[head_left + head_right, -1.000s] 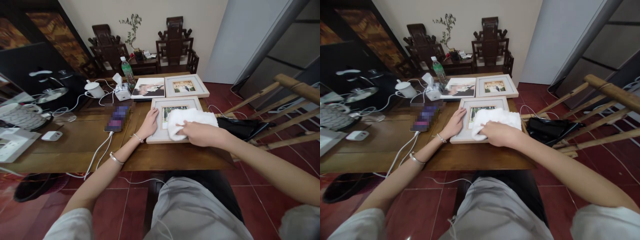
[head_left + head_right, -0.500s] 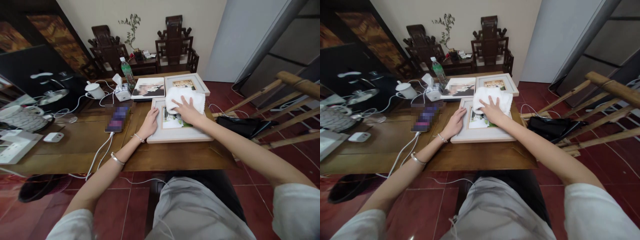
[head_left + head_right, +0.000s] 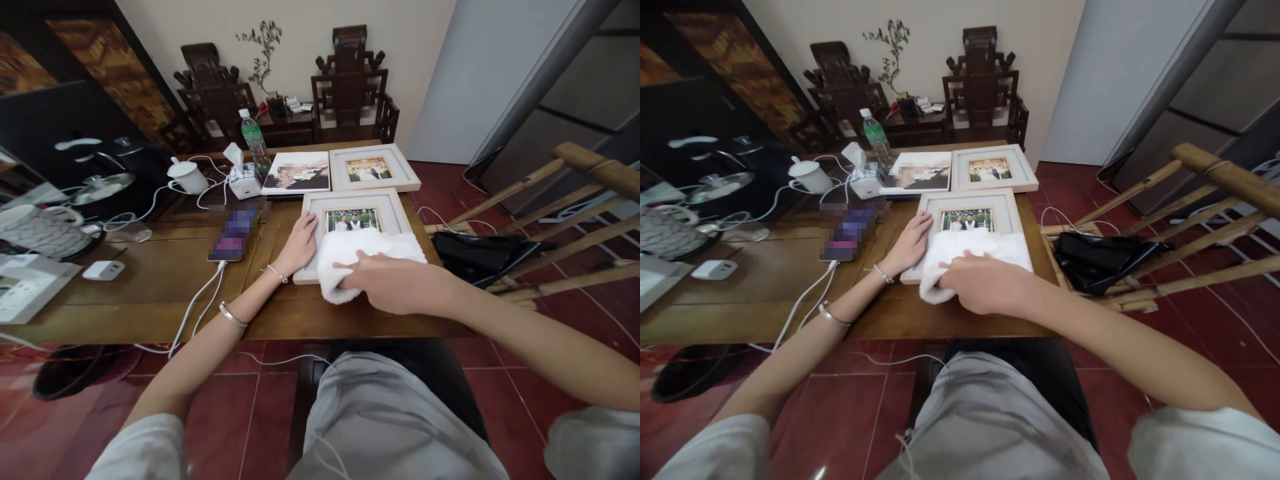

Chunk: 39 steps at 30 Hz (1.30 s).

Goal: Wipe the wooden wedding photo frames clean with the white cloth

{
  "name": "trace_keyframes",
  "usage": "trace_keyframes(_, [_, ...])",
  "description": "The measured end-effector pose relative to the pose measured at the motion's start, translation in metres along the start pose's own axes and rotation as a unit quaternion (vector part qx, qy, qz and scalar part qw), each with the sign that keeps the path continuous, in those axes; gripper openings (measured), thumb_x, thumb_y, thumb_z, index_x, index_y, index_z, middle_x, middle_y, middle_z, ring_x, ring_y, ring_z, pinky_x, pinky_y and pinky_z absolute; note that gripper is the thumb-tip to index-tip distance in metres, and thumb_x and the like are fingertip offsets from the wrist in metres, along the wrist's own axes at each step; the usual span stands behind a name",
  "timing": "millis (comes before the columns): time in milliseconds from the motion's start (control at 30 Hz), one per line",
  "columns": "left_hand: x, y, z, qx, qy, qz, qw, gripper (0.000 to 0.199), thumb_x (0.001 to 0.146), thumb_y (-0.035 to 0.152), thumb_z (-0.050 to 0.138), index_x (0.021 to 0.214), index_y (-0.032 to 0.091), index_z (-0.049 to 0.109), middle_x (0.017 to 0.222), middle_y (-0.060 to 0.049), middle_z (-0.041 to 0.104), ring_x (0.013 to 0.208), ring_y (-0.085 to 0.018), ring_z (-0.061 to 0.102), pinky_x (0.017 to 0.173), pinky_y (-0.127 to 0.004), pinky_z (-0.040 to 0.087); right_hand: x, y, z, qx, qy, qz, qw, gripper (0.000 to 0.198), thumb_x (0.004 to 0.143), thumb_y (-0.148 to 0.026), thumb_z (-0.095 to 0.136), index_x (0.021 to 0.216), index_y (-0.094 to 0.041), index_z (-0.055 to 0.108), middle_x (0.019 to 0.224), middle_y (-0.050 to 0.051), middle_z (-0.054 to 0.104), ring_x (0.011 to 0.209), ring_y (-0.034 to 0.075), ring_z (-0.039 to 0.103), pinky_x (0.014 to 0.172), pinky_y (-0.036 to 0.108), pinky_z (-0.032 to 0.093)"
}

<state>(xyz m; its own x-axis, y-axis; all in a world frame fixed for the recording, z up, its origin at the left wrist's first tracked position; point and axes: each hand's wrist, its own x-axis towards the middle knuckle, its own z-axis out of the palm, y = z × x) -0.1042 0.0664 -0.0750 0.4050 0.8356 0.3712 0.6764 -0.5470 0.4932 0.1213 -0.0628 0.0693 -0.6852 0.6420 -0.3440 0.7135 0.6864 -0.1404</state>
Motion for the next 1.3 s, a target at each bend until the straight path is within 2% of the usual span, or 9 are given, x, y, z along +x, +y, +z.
trace_keyframes(100, [-0.001, 0.002, 0.000, -0.021, 0.017, -0.010, 1.000, 0.048, 0.102, 0.033, 0.037, 0.140, 0.013, 0.060, 0.155, -0.016, 0.053, 0.153, -0.029, 0.035, 0.129, -0.054, 0.025, 0.011, -0.007, 0.006, -0.014, 0.046, 0.003, 0.999, 0.056, 0.081, 0.007, 0.048, 0.122, -0.021, 0.073, 0.147, 0.015, 0.060, 0.137, 0.039, 0.053, 0.100, 0.054, 0.053])
trace_keyframes(233, [-0.002, 0.008, 0.000, -0.057, 0.026, -0.023, 0.998, 0.057, 0.108, 0.050, 0.027, 0.139, 0.015, 0.061, 0.152, -0.014, 0.056, 0.153, -0.027, 0.036, 0.129, -0.051, 0.024, 0.048, 0.002, 0.012, -0.045, 0.049, 0.052, 0.996, 0.058, 0.084, 0.003, 0.050, 0.132, -0.022, 0.069, 0.163, 0.011, 0.043, 0.150, 0.042, 0.035, 0.108, 0.069, 0.043])
trace_keyframes(400, [-0.003, 0.018, -0.006, -0.081, 0.013, -0.045, 0.996, 0.069, 0.108, 0.057, 0.021, 0.154, 0.011, 0.043, 0.164, -0.018, 0.038, 0.155, -0.027, 0.031, 0.130, -0.049, 0.019, 0.095, 0.033, 0.009, -0.104, 0.128, 0.094, 0.982, 0.051, 0.091, 0.000, 0.044, 0.131, -0.019, 0.069, 0.166, 0.011, 0.037, 0.155, 0.038, 0.026, 0.115, 0.075, 0.030])
trace_keyframes(567, [-0.003, 0.022, -0.008, -0.102, 0.031, -0.020, 0.994, 0.075, 0.106, 0.066, 0.021, 0.164, 0.018, 0.023, 0.172, -0.014, 0.023, 0.159, -0.026, 0.022, 0.131, -0.045, 0.016, 0.142, 0.063, -0.007, -0.120, 0.217, 0.150, 0.957, 0.047, 0.095, -0.006, 0.043, 0.132, -0.018, 0.070, 0.167, 0.012, 0.035, 0.157, 0.038, 0.020, 0.120, 0.076, 0.013])
trace_keyframes(633, [-0.003, 0.021, -0.007, -0.100, 0.046, -0.011, 0.994, 0.078, 0.104, 0.070, 0.020, 0.165, 0.021, 0.018, 0.174, -0.012, 0.016, 0.160, -0.026, 0.016, 0.131, -0.043, 0.013, 0.158, 0.070, -0.012, -0.117, 0.231, 0.172, 0.950, 0.047, 0.097, -0.009, 0.042, 0.135, -0.017, 0.069, 0.167, 0.012, 0.035, 0.157, 0.038, 0.020, 0.122, 0.073, 0.012])
trace_keyframes(733, [-0.003, 0.020, -0.005, -0.094, 0.066, -0.006, 0.993, 0.079, 0.103, 0.071, 0.020, 0.166, 0.025, 0.014, 0.175, -0.009, 0.011, 0.161, -0.026, 0.009, 0.131, -0.044, 0.010, 0.171, 0.070, -0.014, -0.113, 0.214, 0.175, 0.954, 0.048, 0.098, -0.011, 0.043, 0.138, -0.019, 0.067, 0.166, 0.012, 0.038, 0.156, 0.038, 0.022, 0.123, 0.070, 0.015])
trace_keyframes(933, [-0.005, 0.026, -0.007, -0.095, 0.095, -0.007, 0.991, 0.078, 0.103, 0.071, 0.020, 0.164, 0.022, 0.020, 0.173, -0.012, 0.019, 0.160, -0.027, 0.014, 0.131, -0.046, 0.013, 0.151, 0.055, -0.005, -0.118, 0.177, 0.118, 0.970, 0.046, 0.096, -0.010, 0.043, 0.135, -0.014, 0.067, 0.163, 0.016, 0.042, 0.152, 0.037, 0.030, 0.119, 0.062, 0.029])
trace_keyframes(1133, [-0.006, 0.024, -0.009, -0.084, 0.141, -0.020, 0.986, 0.078, 0.103, 0.072, 0.016, 0.159, 0.020, 0.034, 0.163, -0.017, 0.039, 0.154, -0.028, 0.034, 0.129, -0.048, 0.023, 0.121, 0.042, -0.003, -0.123, 0.142, 0.081, 0.979, 0.046, 0.093, -0.003, 0.043, 0.129, -0.016, 0.070, 0.161, 0.015, 0.045, 0.149, 0.036, 0.036, 0.112, 0.060, 0.040])
trace_keyframes(1300, [-0.002, 0.017, -0.007, -0.112, 0.078, -0.055, 0.989, 0.077, 0.104, 0.069, 0.011, 0.160, 0.021, 0.033, 0.167, -0.014, 0.034, 0.156, -0.028, 0.029, 0.129, -0.047, 0.022, 0.093, 0.020, 0.000, -0.107, 0.101, 0.027, 0.989, 0.042, 0.093, -0.003, 0.046, 0.124, -0.014, 0.071, 0.156, 0.015, 0.051, 0.145, 0.034, 0.041, 0.104, 0.048, 0.047])
